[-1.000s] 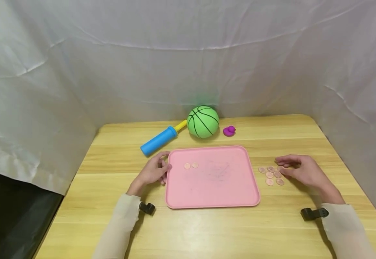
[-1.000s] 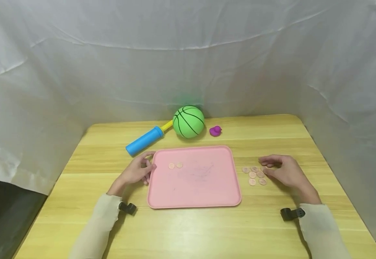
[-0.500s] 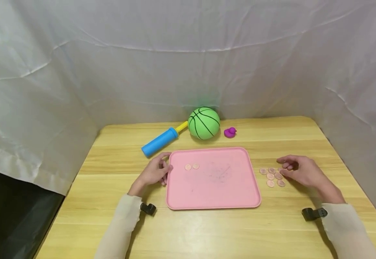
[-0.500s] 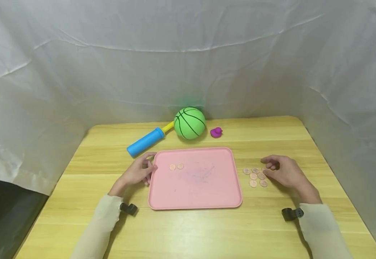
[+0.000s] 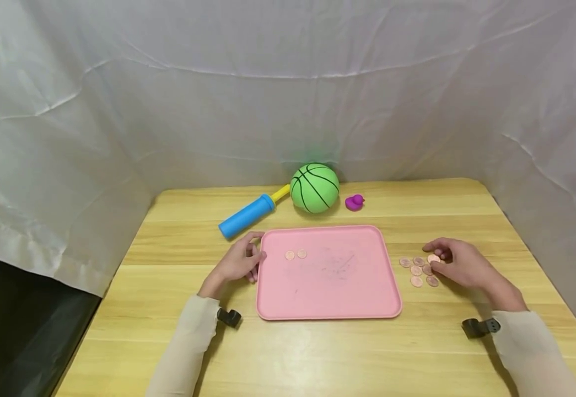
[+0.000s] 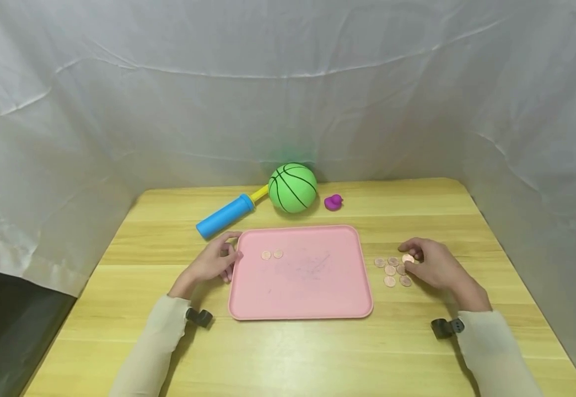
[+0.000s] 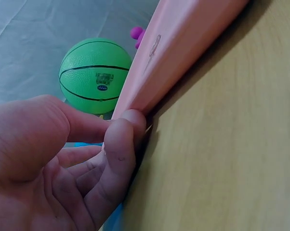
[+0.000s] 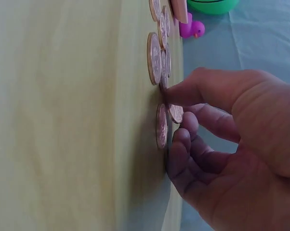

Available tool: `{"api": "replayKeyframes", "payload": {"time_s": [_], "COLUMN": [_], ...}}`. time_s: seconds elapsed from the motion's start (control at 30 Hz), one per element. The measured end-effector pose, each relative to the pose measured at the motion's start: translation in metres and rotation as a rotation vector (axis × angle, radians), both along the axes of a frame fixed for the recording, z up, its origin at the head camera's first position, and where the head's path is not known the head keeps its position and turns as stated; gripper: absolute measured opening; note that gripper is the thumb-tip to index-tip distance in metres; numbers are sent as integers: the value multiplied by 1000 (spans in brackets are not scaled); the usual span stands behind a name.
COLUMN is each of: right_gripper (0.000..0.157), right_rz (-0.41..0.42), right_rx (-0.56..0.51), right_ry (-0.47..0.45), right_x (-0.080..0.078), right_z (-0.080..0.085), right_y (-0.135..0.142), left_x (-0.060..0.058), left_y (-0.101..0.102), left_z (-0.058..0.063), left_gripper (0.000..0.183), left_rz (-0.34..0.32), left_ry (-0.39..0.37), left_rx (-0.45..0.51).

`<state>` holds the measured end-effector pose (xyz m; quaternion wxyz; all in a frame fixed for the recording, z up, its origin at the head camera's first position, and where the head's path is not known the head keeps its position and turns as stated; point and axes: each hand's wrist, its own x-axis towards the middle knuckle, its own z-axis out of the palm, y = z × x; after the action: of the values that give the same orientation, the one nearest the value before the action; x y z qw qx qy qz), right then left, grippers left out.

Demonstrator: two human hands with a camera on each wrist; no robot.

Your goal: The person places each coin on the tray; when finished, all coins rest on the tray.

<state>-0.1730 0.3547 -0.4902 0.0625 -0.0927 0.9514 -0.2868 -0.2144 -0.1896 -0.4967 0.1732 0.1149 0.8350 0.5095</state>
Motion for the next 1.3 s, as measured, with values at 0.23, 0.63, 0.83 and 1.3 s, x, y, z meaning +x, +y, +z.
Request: {"api": "replayKeyframes", "payload": {"time_s": [0.23, 0.63, 0.83, 1.3], "right_gripper": [15, 47, 39, 19], "right_rz": [1, -221, -287, -196], "right_rx": [-33, -490, -590, -924], "right_ry": [-4, -167, -195, -340], "right_x": [-1, 8, 3, -5], "right_z": [1, 6, 15, 25], "right_y": [1, 6, -1, -37], "left_x": [-1, 0, -1, 0], "left_y": [0, 0, 0, 1], "left_z": [0, -2, -4, -2], "left_gripper": [56, 55, 54, 54], "left_rz": [1, 9, 9, 21], "left_ry": [-7, -5, 8, 1], "left_rx": [6, 8, 13, 13]}}
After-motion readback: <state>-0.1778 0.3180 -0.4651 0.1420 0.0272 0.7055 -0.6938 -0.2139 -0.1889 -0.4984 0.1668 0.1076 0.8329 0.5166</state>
